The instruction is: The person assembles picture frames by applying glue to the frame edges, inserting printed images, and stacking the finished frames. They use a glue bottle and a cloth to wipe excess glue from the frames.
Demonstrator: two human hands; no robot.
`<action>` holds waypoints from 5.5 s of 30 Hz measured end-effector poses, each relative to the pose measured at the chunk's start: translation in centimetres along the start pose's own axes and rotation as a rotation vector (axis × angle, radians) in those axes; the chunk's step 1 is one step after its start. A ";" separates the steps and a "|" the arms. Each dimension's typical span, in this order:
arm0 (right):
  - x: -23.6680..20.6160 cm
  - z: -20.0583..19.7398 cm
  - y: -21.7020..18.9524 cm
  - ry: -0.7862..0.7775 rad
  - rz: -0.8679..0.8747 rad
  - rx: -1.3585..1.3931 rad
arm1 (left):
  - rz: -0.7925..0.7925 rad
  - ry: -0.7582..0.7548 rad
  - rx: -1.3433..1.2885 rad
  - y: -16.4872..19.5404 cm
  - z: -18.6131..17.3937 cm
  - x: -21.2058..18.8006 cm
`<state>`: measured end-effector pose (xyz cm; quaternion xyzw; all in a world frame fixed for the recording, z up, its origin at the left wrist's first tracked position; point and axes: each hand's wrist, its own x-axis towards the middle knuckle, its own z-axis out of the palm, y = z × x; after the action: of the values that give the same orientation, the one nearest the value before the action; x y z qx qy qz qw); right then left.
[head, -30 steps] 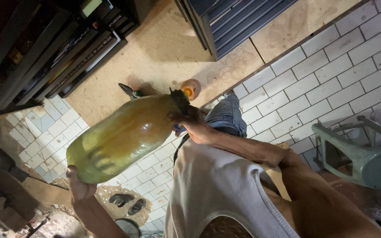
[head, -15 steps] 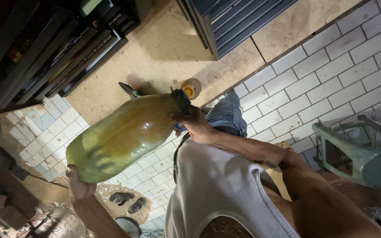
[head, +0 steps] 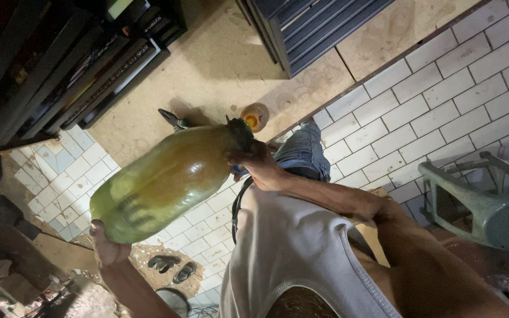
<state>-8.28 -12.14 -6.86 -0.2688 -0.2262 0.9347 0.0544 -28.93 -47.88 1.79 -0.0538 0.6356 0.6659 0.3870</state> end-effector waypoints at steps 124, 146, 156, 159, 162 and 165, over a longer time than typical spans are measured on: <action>-1.8 -1.1 -6.9 -0.182 -0.144 -0.726 | 0.524 -0.408 -1.113 -31.2 12.5 2.6; -3.9 24.6 -18.1 -0.664 -0.388 -2.476 | 0.563 -0.270 -1.124 -25.5 14.9 8.2; -4.2 26.8 -22.0 -0.669 -0.882 -2.389 | 0.498 -0.367 -1.200 -17.9 17.0 12.0; -4.5 27.0 -23.2 -0.587 -0.828 -2.424 | 0.417 -0.379 -1.215 -17.2 18.1 12.5; -4.8 26.5 -23.8 -0.558 -0.932 -2.247 | 0.361 -0.398 -1.286 -16.5 19.7 12.6; -5.5 26.1 -24.1 -0.557 -1.194 -2.098 | 0.320 -0.449 -1.338 -15.0 20.8 12.3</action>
<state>-17.88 -2.16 26.32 0.1705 -0.9561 0.1558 0.1804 -20.02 -25.53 -13.32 -0.0473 -0.0026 0.9559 0.2900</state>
